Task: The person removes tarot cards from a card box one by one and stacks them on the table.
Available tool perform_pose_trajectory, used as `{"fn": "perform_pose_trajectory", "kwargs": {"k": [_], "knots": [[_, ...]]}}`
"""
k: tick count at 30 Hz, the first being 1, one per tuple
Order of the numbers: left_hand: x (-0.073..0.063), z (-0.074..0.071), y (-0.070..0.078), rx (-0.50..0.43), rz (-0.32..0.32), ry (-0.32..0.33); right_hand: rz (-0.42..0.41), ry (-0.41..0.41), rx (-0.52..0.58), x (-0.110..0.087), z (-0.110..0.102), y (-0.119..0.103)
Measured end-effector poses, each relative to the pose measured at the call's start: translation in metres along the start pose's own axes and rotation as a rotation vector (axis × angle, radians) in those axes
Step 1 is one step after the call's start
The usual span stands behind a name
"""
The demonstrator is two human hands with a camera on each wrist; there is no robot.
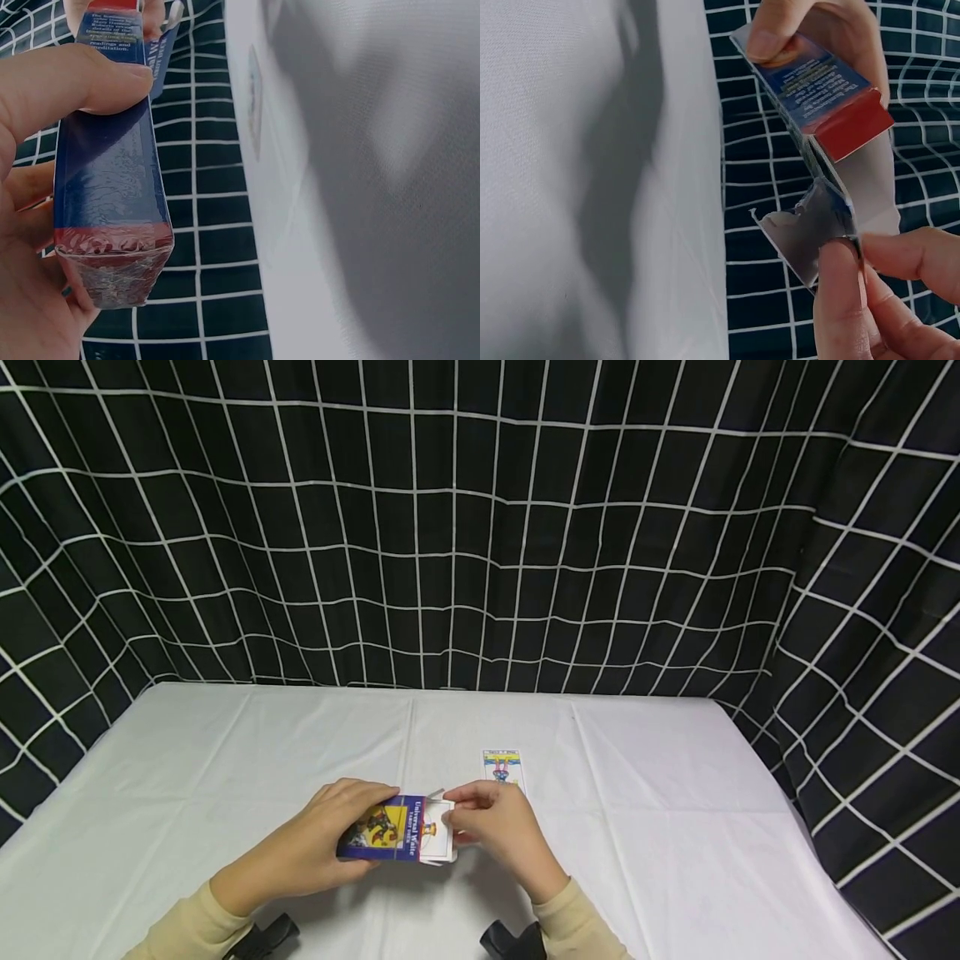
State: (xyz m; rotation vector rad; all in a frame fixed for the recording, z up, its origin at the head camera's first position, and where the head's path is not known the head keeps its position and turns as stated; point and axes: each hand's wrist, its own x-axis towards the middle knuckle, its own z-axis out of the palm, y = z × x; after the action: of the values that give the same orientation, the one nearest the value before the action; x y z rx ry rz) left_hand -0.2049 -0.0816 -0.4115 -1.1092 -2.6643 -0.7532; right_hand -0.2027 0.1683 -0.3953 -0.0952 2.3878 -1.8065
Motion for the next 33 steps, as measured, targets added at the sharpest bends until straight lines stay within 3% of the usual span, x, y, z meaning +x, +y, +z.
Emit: {"fn": "perform_pose_trajectory", "kwargs": {"k": [33], "knots": [[0.000, -0.004, -0.001, 0.010, -0.032, 0.005, 0.006, -0.001, -0.125, 0.005, -0.044, -0.008]]}}
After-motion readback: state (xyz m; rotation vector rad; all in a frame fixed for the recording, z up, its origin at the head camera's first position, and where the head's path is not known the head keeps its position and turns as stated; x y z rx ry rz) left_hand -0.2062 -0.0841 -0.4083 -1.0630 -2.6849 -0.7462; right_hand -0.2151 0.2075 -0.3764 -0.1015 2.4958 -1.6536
